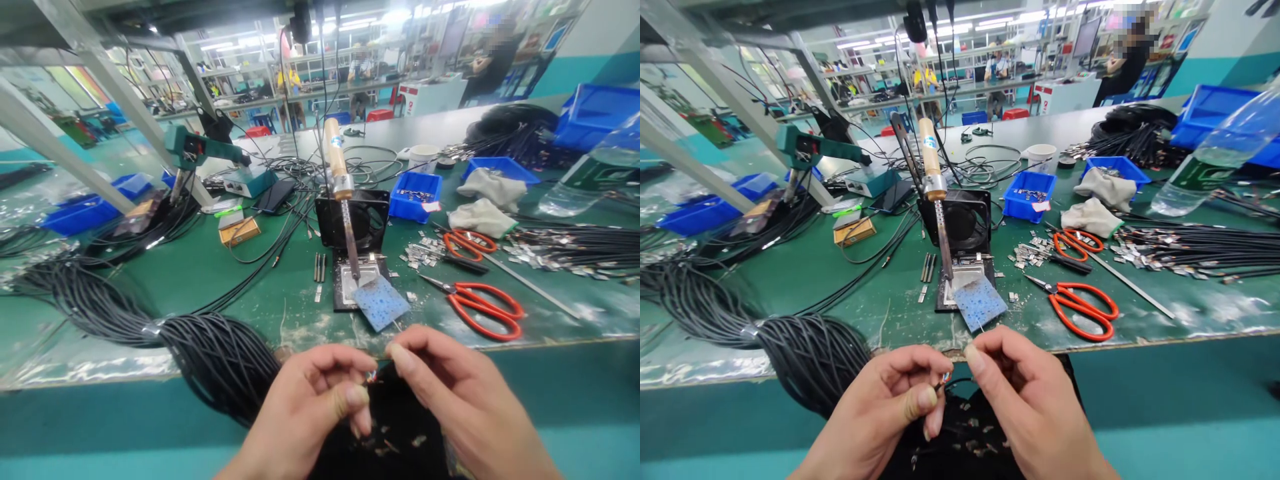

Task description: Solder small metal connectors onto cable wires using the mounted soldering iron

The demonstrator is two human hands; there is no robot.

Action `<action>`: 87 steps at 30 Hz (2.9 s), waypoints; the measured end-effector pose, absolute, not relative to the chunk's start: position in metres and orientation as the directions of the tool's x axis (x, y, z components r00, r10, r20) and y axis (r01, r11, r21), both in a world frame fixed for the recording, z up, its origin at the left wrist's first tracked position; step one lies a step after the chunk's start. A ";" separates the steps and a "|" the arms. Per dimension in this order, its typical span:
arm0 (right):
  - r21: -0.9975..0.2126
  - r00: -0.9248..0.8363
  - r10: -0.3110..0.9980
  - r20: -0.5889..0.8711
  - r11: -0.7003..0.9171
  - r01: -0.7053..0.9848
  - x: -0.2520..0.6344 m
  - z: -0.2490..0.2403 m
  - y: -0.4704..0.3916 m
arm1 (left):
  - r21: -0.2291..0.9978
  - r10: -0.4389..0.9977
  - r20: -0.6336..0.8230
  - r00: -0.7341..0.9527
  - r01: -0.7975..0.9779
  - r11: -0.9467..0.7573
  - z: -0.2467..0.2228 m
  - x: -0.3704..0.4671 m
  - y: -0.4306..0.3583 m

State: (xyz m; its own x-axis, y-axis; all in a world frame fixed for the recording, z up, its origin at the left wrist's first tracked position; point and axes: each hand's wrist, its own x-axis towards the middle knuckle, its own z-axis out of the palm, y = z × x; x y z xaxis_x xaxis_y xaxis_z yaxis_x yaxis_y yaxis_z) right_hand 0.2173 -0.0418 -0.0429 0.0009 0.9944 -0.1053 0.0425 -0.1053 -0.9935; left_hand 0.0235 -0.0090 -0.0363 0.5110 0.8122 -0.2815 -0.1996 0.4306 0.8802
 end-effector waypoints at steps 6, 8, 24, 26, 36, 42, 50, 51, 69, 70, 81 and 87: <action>-0.939 -0.081 0.987 0.142 0.160 0.305 0.225 -0.036 -0.049 | 0.920 0.856 -0.240 0.458 -0.174 0.351 -0.029 0.027 -0.012; -0.919 -0.101 0.980 0.171 0.195 0.342 0.222 -0.037 -0.050 | 0.946 0.876 -0.207 0.436 -0.138 0.292 -0.028 0.027 -0.015; -0.900 -0.131 0.982 0.137 0.178 0.398 0.218 -0.037 -0.050 | 0.979 0.884 -0.085 0.459 0.204 -0.012 -0.029 0.022 -0.019; -0.886 -0.145 0.979 0.144 0.193 0.421 0.218 -0.038 -0.051 | 0.971 0.879 -0.091 0.469 0.239 -0.027 -0.029 0.023 -0.020; -0.915 0.062 0.994 0.095 0.062 0.400 0.237 -0.030 -0.053 | 0.919 0.877 -0.225 0.424 0.391 0.046 -0.017 0.017 -0.024; -0.758 -0.175 0.916 0.361 0.398 0.518 0.250 -0.023 -0.052 | 0.925 0.874 -0.116 0.472 0.372 -0.078 -0.008 0.014 -0.019; -0.620 -0.402 0.796 0.453 0.605 0.499 0.239 -0.030 -0.050 | 0.927 0.876 -0.081 0.476 0.360 -0.110 -0.010 0.017 -0.026; -0.622 -0.417 0.789 0.451 0.613 0.487 0.239 -0.031 -0.050 | 0.927 0.874 -0.082 0.478 0.358 -0.108 -0.010 0.017 -0.026; -0.629 -0.452 0.774 0.443 0.628 0.459 0.239 -0.032 -0.049 | 0.930 0.853 -0.117 0.508 0.357 -0.085 -0.010 0.017 -0.021; -0.626 -0.452 0.773 0.444 0.629 0.461 0.239 -0.032 -0.049 | 0.932 0.853 -0.119 0.508 0.353 -0.080 -0.011 0.017 -0.021; -0.619 -0.478 0.762 0.437 0.640 0.455 0.237 -0.029 -0.049 | 0.911 0.833 -0.126 0.539 0.394 -0.117 -0.012 0.015 -0.022; -0.643 -0.510 0.767 0.389 0.622 0.446 0.240 -0.028 -0.050 | 0.907 0.817 -0.157 0.554 0.408 -0.102 -0.007 0.017 -0.024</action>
